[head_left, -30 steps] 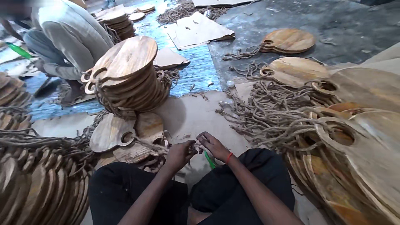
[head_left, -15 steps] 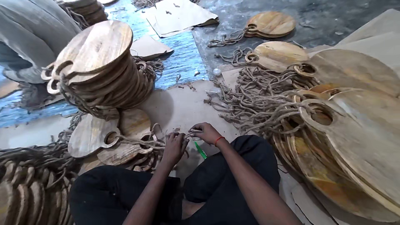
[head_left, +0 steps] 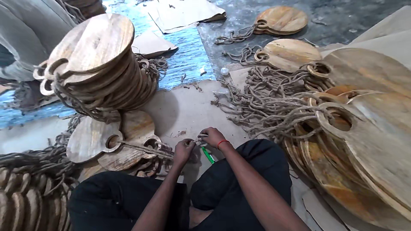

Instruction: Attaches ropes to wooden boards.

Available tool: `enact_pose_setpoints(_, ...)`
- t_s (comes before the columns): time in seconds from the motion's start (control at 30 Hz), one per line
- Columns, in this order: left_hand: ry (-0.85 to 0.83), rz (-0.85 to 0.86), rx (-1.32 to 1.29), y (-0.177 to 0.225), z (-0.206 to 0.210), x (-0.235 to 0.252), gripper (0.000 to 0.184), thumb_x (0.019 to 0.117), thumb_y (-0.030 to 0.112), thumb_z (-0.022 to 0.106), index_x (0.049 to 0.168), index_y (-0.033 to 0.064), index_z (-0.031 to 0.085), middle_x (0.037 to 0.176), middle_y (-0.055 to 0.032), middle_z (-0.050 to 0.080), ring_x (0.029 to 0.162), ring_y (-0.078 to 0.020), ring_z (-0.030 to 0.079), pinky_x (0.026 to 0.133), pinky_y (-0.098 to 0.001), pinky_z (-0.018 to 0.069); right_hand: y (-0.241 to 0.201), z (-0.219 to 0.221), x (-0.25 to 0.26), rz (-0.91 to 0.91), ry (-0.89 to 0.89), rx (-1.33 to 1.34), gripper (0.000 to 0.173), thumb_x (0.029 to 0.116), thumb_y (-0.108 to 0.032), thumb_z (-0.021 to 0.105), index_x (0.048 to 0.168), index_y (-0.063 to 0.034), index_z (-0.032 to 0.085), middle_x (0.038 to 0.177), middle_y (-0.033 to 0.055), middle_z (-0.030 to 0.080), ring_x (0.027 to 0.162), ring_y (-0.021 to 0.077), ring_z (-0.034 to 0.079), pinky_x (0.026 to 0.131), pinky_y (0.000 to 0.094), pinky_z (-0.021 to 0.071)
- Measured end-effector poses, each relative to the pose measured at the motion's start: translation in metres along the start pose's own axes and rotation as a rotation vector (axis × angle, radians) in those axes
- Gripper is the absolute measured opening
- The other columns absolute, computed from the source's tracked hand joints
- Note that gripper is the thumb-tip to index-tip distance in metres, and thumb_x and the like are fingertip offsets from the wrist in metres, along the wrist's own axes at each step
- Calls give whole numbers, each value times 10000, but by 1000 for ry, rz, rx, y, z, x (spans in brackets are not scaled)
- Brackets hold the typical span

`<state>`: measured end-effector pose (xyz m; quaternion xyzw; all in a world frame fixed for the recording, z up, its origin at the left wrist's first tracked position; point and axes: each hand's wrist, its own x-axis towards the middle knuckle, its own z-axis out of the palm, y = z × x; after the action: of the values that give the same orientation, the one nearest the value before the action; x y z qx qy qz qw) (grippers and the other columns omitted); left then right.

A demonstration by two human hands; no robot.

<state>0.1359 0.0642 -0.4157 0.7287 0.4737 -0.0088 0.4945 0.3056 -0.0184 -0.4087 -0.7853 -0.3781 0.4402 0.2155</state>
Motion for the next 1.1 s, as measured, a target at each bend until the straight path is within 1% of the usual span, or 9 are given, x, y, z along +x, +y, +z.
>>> enact_pose_setpoints(0.1,7,-45,-2,2,7,3,254,1041,279,617,1124,83,757,1008,-126,731,927,-266,686,865,-512,535,-4,-5,-2,49,-28,-38,264,1001,-294,684,1192,-123,747,1153,136,733,1104,317,685,971,567,512)
enact_pose_setpoints(0.3,33,-113,-19,4,14,5,272,1052,283,599,1124,76,760,1046,-167,728,986,-321,686,894,-556,523,1,5,3,65,58,-33,230,979,-290,713,1119,-114,761,1074,163,739,1024,360,697,876,602,532)
enact_pose_setpoints(0.4,59,-107,-12,9,14,5,244,1033,246,631,1122,55,753,1215,-196,658,1107,-358,637,965,-566,503,-3,1,10,116,-5,-24,266,985,-296,702,1145,-89,751,1117,177,727,1078,356,684,933,588,520)
enact_pose_setpoints(0.6,32,-122,-21,10,14,14,196,1015,191,656,1090,41,758,1115,-168,698,1054,-321,657,953,-541,505,-5,-1,13,162,-18,-30,231,987,-226,687,1110,-38,739,1080,210,715,1042,378,681,908,588,521)
enact_pose_setpoints(0.87,-46,-48,172,6,18,8,226,991,221,681,1039,13,756,1152,-169,680,1061,-339,661,956,-556,522,-7,-1,12,252,-119,-191,256,958,-226,698,1137,-47,731,1131,209,711,1084,382,681,912,597,530)
enact_pose_setpoints(0.97,-58,35,180,-5,15,-3,231,1004,212,663,1060,6,753,1162,-172,681,1071,-316,661,973,-509,521,-4,-3,4,258,-98,-222,246,953,-239,711,1107,-49,733,1103,198,717,1065,376,686,906,588,530)
enact_pose_setpoints(1.03,-98,23,128,-4,8,1,258,1028,210,624,1124,0,737,1186,-182,674,1118,-315,647,1012,-493,500,-3,-8,-4,246,14,-62,271,982,-235,685,1148,-23,723,1123,215,711,1072,386,681,930,587,523)
enact_pose_setpoints(1.07,-111,-4,70,-4,6,1,279,1037,217,609,1156,-8,724,1193,-195,676,1128,-320,647,1020,-500,496,-3,-10,-11,230,108,103,290,1004,-239,673,1167,-1,709,1106,219,711,1021,378,684,899,572,532)
enact_pose_setpoints(1.1,-107,-22,-1,-4,4,-1,302,1044,231,593,1183,-11,707,1169,-197,685,1093,-311,662,996,-499,512,-4,-11,-21,207,214,303,302,1034,-245,640,1197,6,686,1061,195,714,903,324,676,804,511,546)
